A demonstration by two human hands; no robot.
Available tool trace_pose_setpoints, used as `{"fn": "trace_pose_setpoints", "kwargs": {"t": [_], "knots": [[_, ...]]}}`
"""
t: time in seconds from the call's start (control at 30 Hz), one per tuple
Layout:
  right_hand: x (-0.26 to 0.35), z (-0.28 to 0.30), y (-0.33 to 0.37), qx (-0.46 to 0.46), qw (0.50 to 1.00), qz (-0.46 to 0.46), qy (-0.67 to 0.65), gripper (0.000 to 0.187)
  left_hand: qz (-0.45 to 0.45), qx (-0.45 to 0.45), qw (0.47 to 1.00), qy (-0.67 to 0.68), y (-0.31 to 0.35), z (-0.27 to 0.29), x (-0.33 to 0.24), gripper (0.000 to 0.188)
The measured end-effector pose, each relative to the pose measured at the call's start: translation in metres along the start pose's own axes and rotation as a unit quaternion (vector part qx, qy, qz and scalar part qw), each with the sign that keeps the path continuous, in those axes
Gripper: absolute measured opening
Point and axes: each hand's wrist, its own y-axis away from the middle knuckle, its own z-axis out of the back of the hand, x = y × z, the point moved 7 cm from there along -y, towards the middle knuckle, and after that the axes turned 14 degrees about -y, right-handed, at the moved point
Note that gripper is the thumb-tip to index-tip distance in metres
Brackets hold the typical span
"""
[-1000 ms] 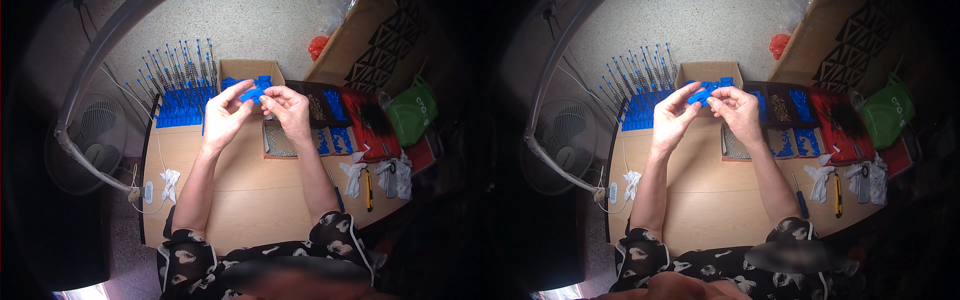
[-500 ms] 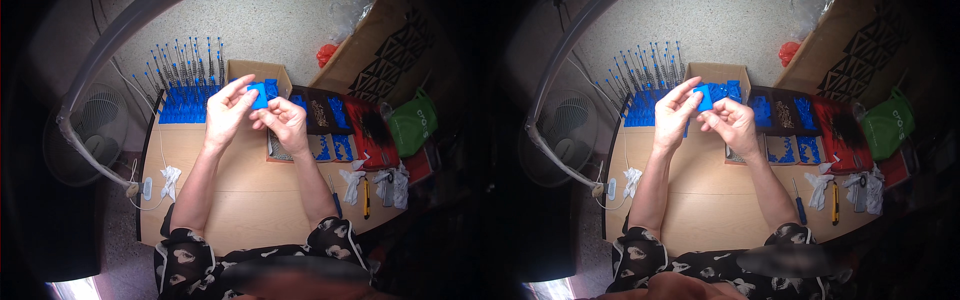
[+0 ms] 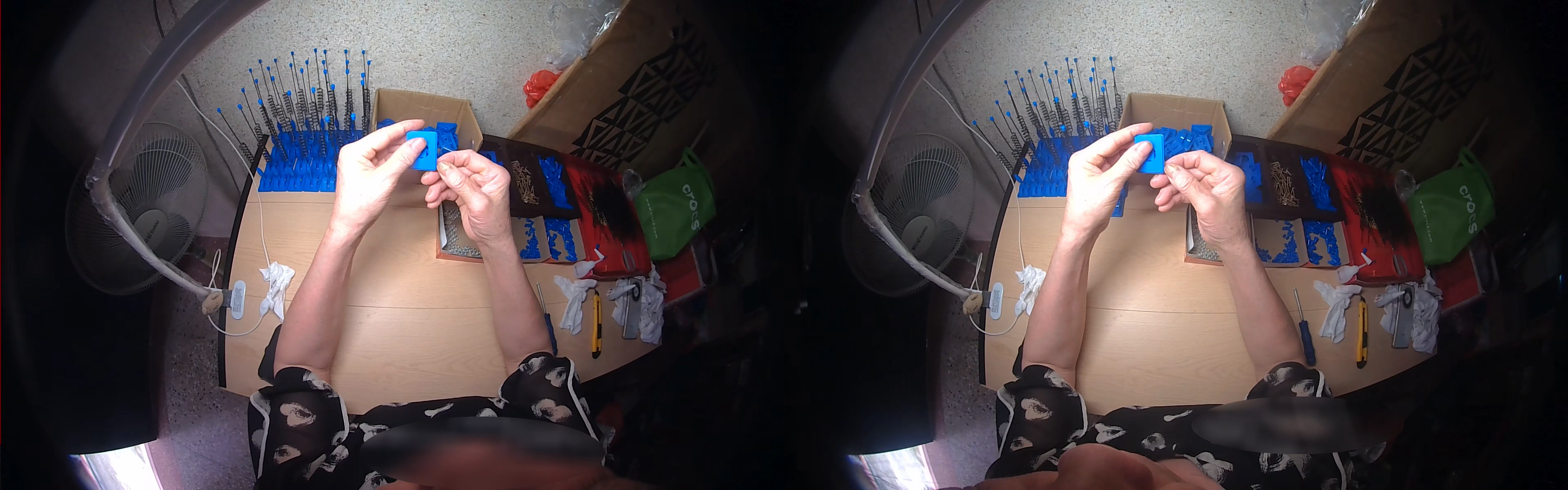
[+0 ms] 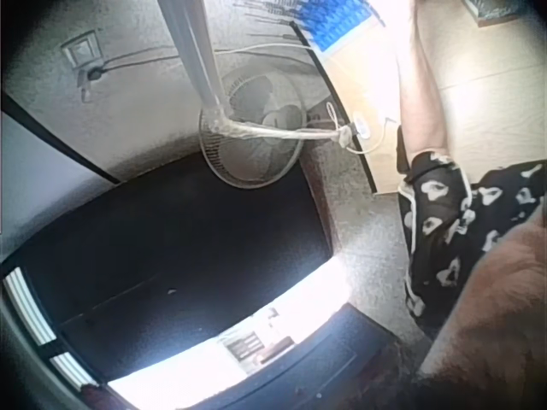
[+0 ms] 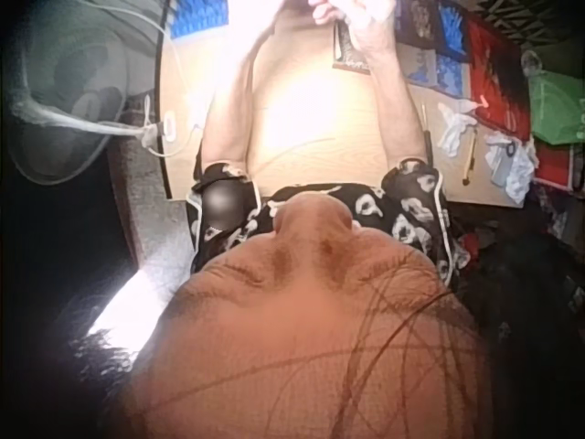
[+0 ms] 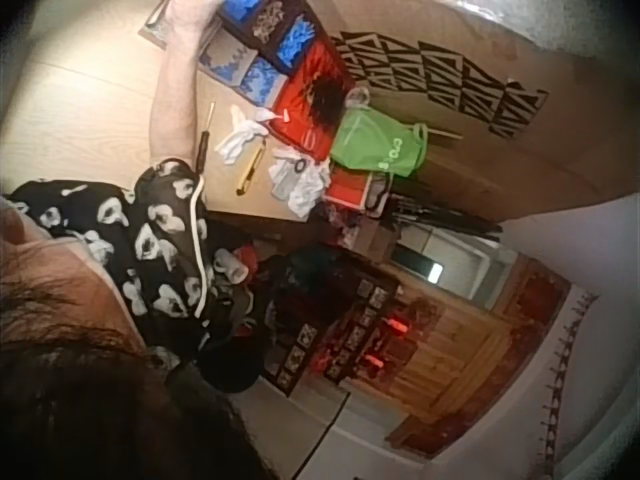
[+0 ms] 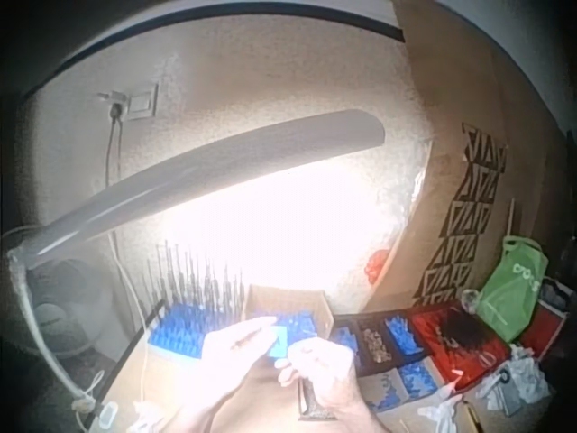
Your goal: The person applies glue to a blue plastic piece and a spring, then joins them together. After setting that aside, they apply glue to another blue plastic piece and press it onto a third blue plastic piece by hand.
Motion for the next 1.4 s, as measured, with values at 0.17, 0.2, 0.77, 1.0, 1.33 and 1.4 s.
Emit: {"fn": "trace_pose_setpoints", "kwargs": {"t": [0.17,0.2,0.77,1.0,1.33,1.4], "knots": [[-0.001,0.001,0.000,-0.003,1.000,-0.004,0.002,0.016,0.008,0.005,1.000,0.001,0.000,-0.001,0.002,0.031],[-0.001,0.001,0.000,-0.004,1.000,-0.007,0.002,0.016,0.003,0.004,1.000,0.002,0.000,-0.001,0.003,0.031],[-0.008,0.008,-0.002,-0.017,0.999,-0.032,-0.004,0.011,-0.021,-0.001,0.999,-0.040,-0.001,-0.001,0.009,0.030],[-0.007,0.010,-0.002,-0.009,0.999,-0.033,-0.003,0.012,-0.006,-0.006,1.000,-0.026,-0.001,-0.001,0.012,0.028],[-0.008,0.020,-0.006,-0.051,0.998,-0.036,-0.002,0.018,0.012,-0.025,0.998,-0.059,-0.001,0.001,0.015,0.027],[-0.008,0.016,-0.005,-0.055,0.997,-0.050,0.036,0.016,0.018,-0.022,0.998,-0.064,-0.001,0.000,0.016,0.027]]}}
